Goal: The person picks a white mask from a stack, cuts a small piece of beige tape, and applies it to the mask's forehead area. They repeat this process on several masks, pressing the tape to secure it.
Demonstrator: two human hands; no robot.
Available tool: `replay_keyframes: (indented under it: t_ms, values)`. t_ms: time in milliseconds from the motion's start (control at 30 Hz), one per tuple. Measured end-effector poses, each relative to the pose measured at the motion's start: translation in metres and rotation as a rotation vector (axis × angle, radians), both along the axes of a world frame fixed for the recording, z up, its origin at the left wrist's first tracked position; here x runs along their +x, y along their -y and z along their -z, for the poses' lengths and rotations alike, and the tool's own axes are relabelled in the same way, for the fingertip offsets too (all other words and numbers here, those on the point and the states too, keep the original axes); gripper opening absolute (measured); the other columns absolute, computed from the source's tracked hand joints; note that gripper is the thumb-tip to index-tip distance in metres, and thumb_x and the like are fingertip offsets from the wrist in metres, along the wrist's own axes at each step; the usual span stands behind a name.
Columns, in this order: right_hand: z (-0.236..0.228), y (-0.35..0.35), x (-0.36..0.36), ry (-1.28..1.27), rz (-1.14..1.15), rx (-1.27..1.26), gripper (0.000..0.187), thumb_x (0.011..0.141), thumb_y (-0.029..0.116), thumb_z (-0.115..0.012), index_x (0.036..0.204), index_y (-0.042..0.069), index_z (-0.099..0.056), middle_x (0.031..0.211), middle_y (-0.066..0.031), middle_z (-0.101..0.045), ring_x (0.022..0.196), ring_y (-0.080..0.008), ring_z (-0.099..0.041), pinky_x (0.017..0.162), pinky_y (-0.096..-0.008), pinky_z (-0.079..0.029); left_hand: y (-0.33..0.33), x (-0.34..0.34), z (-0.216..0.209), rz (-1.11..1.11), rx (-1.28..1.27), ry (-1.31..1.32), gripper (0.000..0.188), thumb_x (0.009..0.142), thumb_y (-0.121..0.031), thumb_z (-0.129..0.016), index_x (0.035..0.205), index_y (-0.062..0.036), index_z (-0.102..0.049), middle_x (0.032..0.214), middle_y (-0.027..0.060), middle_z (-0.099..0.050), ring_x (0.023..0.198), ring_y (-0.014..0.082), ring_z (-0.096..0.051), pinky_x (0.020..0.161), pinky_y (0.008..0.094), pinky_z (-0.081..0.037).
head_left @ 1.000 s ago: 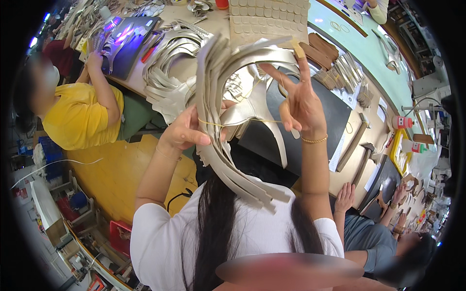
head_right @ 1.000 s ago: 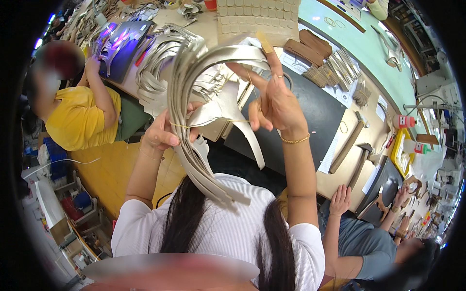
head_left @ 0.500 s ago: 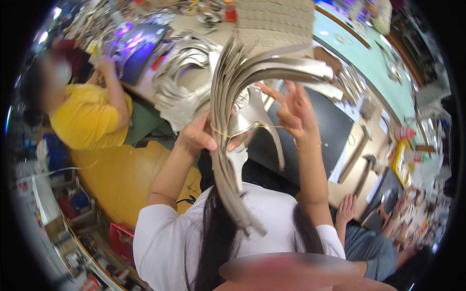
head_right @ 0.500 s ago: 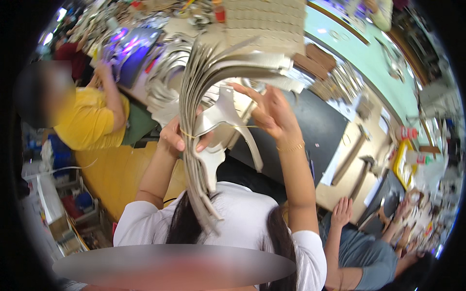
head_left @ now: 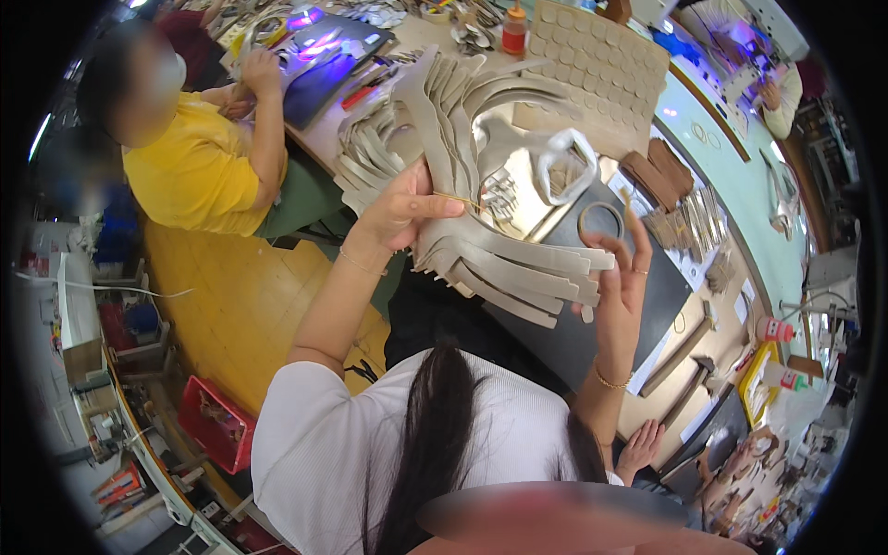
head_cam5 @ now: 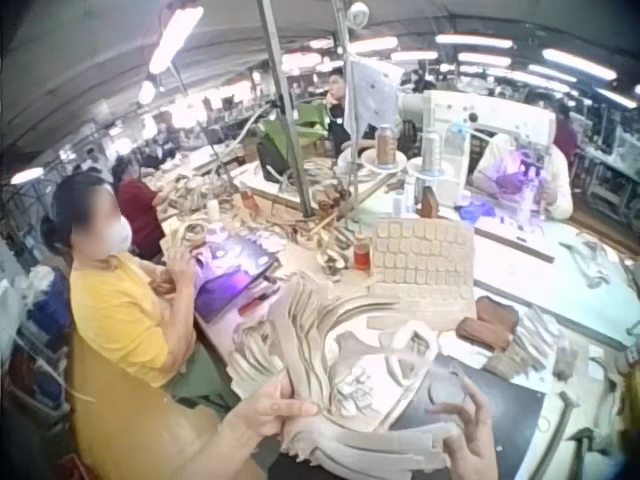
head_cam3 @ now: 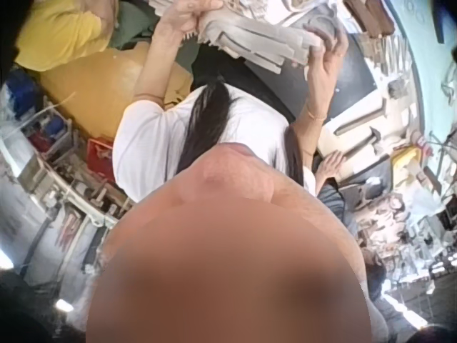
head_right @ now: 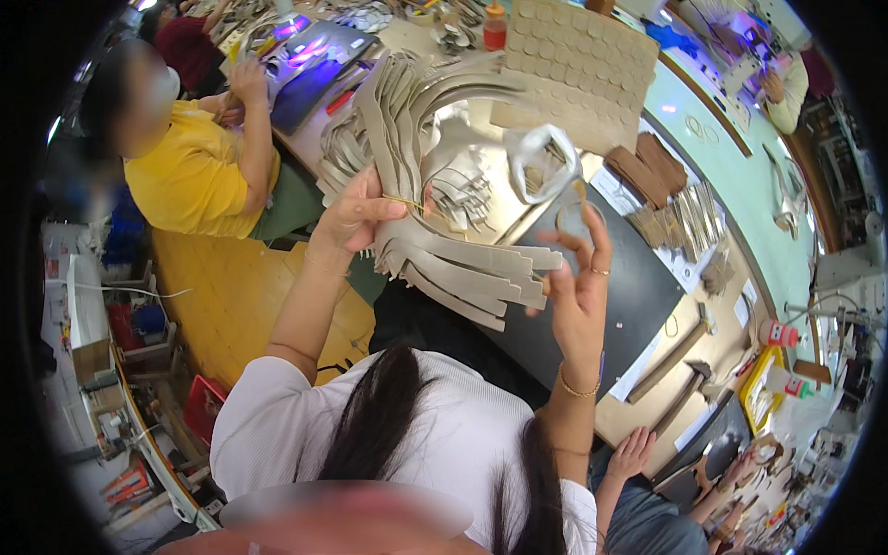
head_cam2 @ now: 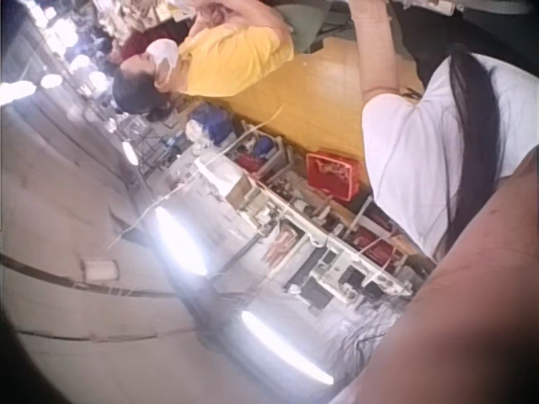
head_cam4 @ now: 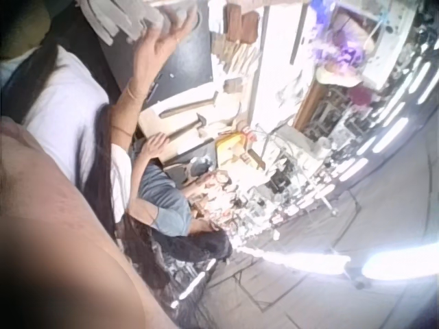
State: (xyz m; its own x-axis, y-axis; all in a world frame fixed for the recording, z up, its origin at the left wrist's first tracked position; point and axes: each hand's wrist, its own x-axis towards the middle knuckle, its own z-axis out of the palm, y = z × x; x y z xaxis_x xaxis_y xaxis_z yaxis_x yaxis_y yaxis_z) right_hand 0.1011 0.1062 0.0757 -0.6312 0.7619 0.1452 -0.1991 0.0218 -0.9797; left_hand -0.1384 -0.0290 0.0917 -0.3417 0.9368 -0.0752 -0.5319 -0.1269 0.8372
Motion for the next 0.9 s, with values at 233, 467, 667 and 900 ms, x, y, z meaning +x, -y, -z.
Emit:
replay_keyframes:
  t_ms: [233, 467, 667, 900]
  values:
    - [-0.08, -0.034, 0.006, -0.102, -0.548, -0.028, 0.042, 0.098, 0.023, -0.048, 0.137, 0.008, -0.041, 0.098, -0.0152, -0.065, 0.058, -0.0066, -0.057, 0.047, -0.0176, -0.043, -0.013, 0.013, -0.013, 0.246, -0.233, -0.312, 0.086, 0.07, -0.006, -0.079, 0.141, -0.0006, -0.031, 0.128, 0.0091, -0.051, 0.117, 0.0198, -0.05, 0.102, 0.0318, -0.038]
    - [-0.122, -0.049, -0.052, 0.069, -0.88, 0.263, 0.062, 0.1, 0.041, -0.037, 0.146, 0.007, -0.014, 0.135, -0.029, -0.043, 0.055, -0.0179, -0.066, 0.038, -0.0202, -0.05, -0.022, 0.045, -0.037, 0.474, -0.282, -1.288, 0.054, 0.073, -0.003, -0.067, 0.121, 0.0046, -0.043, 0.093, 0.0177, -0.059, 0.092, 0.0296, -0.057, 0.08, 0.0394, -0.043]
    - [-0.136, -0.083, -0.059, 0.009, -0.747, 0.167, 0.061, 0.101, 0.044, -0.024, 0.144, 0.003, -0.011, 0.135, -0.0293, -0.043, 0.044, -0.0141, -0.061, 0.03, -0.017, -0.043, -0.01, 0.05, -0.047, 0.137, -0.081, -2.125, 0.052, 0.076, -0.006, -0.055, 0.127, 0.0006, -0.048, 0.095, 0.005, -0.064, 0.088, 0.0172, -0.059, 0.075, 0.03, -0.04]
    - [-0.125, -0.073, -0.037, -0.073, -1.077, 0.099, 0.06, 0.1, 0.038, -0.037, 0.144, 0.006, -0.013, 0.132, -0.0416, -0.036, 0.044, -0.0168, -0.063, 0.03, -0.0173, -0.043, -0.013, 0.04, -0.044, 0.02, -0.032, -2.27, 0.046, 0.079, -0.012, -0.055, 0.124, -0.0047, -0.052, 0.098, 0.0026, -0.063, 0.093, 0.0175, -0.058, 0.077, 0.0321, -0.039]
